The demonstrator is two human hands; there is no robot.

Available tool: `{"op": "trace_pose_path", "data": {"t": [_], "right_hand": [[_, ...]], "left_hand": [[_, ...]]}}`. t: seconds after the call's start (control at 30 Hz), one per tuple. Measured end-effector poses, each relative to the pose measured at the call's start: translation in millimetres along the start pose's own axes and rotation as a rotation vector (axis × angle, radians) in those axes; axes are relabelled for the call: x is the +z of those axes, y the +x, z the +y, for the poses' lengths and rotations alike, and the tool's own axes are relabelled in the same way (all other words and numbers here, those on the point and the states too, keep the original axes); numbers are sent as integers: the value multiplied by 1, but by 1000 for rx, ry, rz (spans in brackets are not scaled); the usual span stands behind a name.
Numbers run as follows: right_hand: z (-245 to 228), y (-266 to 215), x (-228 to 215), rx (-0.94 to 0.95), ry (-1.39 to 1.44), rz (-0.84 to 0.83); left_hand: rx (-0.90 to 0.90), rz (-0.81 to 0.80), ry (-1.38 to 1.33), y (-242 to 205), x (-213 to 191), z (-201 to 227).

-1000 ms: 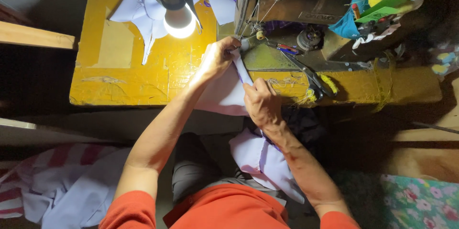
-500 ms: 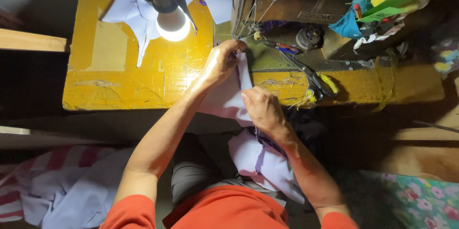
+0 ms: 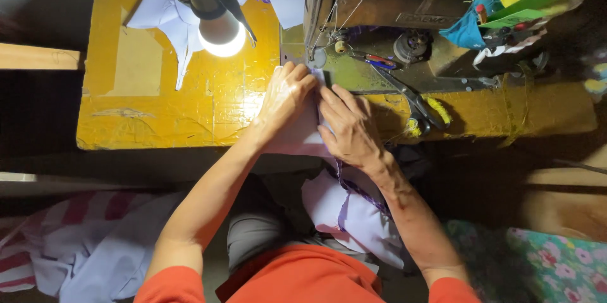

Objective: Folding and aligning the edges of a fabric piece on a sewing table

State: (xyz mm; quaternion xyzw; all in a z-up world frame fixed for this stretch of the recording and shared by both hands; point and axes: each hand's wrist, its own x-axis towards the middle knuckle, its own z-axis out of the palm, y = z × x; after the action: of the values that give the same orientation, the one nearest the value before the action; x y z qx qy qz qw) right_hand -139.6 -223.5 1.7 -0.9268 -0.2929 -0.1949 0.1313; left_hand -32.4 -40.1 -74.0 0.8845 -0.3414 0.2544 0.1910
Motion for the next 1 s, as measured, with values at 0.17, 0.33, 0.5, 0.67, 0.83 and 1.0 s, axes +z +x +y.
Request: {"op": "trace_pose_path", "data": {"t": [0.17, 0.33, 0.5, 0.67, 0.83, 1.0], "right_hand": [[11, -2, 7, 16, 42, -105], [14, 4, 9, 7, 61, -141], [34, 5, 38, -69, 76, 47], [33, 11, 38, -98, 43, 90], [37, 11, 33, -107, 11, 50], [46, 6, 35, -80, 6, 37]], "left_hand": [[30, -53, 10, -15, -37, 14], [40, 4, 48, -19, -45, 22], [52, 2, 80, -17, -52, 26], [47, -3, 87, -15, -56, 28], [51, 10, 93, -13, -60, 30], [64, 8, 143, -13, -59, 30]]}}
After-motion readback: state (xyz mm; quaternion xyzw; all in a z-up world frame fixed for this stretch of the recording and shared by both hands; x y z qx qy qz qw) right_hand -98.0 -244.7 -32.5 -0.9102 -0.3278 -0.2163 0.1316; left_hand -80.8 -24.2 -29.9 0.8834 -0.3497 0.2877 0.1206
